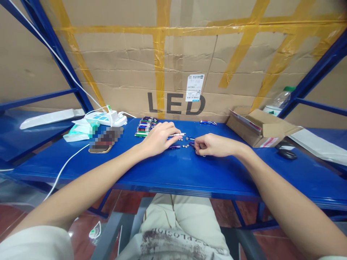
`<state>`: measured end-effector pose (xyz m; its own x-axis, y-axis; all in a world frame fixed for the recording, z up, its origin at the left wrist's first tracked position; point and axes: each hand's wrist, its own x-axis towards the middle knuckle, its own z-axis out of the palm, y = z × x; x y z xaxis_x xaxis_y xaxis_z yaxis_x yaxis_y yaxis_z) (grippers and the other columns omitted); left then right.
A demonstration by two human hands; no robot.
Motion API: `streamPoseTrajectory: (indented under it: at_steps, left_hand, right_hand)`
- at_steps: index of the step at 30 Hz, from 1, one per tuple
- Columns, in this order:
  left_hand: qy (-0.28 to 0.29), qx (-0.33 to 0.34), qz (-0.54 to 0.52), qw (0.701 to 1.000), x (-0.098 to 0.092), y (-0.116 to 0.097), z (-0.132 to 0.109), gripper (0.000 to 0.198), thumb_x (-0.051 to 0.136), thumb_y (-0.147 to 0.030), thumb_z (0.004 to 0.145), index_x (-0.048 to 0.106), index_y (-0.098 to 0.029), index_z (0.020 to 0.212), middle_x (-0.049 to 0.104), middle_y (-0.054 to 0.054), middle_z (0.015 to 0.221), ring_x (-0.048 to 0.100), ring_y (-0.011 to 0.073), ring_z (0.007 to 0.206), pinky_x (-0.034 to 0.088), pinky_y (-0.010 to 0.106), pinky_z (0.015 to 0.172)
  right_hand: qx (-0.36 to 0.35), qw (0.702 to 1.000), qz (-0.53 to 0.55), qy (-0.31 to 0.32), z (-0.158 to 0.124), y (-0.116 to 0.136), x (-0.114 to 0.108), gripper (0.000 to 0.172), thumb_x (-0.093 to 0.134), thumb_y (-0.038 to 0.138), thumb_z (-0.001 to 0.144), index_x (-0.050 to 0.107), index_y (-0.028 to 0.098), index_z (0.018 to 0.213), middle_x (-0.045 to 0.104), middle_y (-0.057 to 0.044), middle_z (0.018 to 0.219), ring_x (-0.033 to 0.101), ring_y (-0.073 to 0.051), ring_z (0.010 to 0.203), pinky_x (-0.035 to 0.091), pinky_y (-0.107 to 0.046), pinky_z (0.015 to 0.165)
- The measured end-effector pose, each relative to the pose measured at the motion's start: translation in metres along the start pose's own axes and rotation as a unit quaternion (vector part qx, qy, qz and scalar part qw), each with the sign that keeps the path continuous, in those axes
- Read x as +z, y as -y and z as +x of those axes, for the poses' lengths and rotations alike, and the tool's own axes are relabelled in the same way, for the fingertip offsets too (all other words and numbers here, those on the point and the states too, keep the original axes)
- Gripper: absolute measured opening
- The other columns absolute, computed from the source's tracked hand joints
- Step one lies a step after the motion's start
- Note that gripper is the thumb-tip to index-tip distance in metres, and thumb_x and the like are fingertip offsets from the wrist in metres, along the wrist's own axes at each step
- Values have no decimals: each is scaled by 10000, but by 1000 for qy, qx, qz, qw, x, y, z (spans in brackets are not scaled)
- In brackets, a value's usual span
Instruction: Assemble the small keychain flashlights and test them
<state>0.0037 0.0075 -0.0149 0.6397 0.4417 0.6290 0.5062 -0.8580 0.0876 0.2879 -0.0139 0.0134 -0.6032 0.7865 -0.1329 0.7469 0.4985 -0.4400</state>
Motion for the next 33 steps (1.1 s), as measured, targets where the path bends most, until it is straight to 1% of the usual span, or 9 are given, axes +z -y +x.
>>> streamPoseTrajectory:
  at_steps: [7,12,15,18,22,25,28,30,33]
  left_hand:
    - [12,1,-1,1000,-2,-3,1,351,542,-439,1148,769,-172,1141,761,103,1113,671,254,1045,481,406,947]
    - [16,6,-2,1000,-4,-4,1,350,541,-443,1148,772,-180,1149,755,99,1099,671,251,1039,476,399,940]
    - [16,5,-4,1000,-4,-4,1,340,549,-437,1145,772,-180,1144,752,97,1097,668,249,1033,474,396,940]
    - [12,8,-5,1000,-4,-3,1,318,567,-418,1139,773,-176,1134,750,97,1092,666,249,1029,471,392,934]
    - [7,7,-5,1000,-3,-3,1,303,582,-411,1133,773,-175,1138,754,99,1107,667,251,1029,473,392,934]
    - [6,7,-6,1000,-3,-3,1,289,591,-406,1129,768,-177,1137,760,93,1105,669,252,1029,477,397,945]
    - [6,8,-6,1000,-3,-3,1,284,595,-408,1127,767,-183,1135,759,88,1094,669,251,1021,483,397,940]
    - [4,8,-7,1000,-3,-3,1,289,592,-411,1127,766,-182,1141,754,92,1096,669,252,1021,486,396,937]
    - [4,4,-8,1000,-3,-3,1,298,580,-417,1131,762,-181,1144,743,94,1104,666,250,1024,488,397,944]
  right_hand:
    - [7,1000,-24,14,-3,2,-2,132,673,322,833,739,208,844,702,-4,737,572,-171,645,402,-305,619]
    - [7,999,-18,35,-3,8,2,93,660,282,799,717,213,824,673,7,715,549,-167,634,387,-305,601]
    - [9,1000,-12,27,-2,13,5,82,653,290,789,685,217,807,654,13,703,531,-165,626,379,-308,597]
    - [8,1000,7,-19,0,15,6,112,620,329,822,636,219,803,652,7,718,526,-169,641,377,-309,605]
    - [6,992,22,-127,1,13,7,170,563,374,901,602,220,840,684,-13,769,558,-183,692,388,-313,647]
    - [-9,978,66,-196,2,10,9,144,534,350,943,564,231,867,705,-14,788,591,-190,714,428,-319,681]
    - [-46,962,147,-226,5,6,13,78,565,304,953,519,251,921,686,17,764,618,-181,683,469,-315,667]
    - [-73,951,179,-240,8,4,16,105,596,302,961,505,258,935,664,31,755,625,-173,662,492,-314,656]
    - [-92,943,187,-261,12,3,20,143,616,353,1000,513,261,964,670,22,782,646,-176,671,520,-321,652]
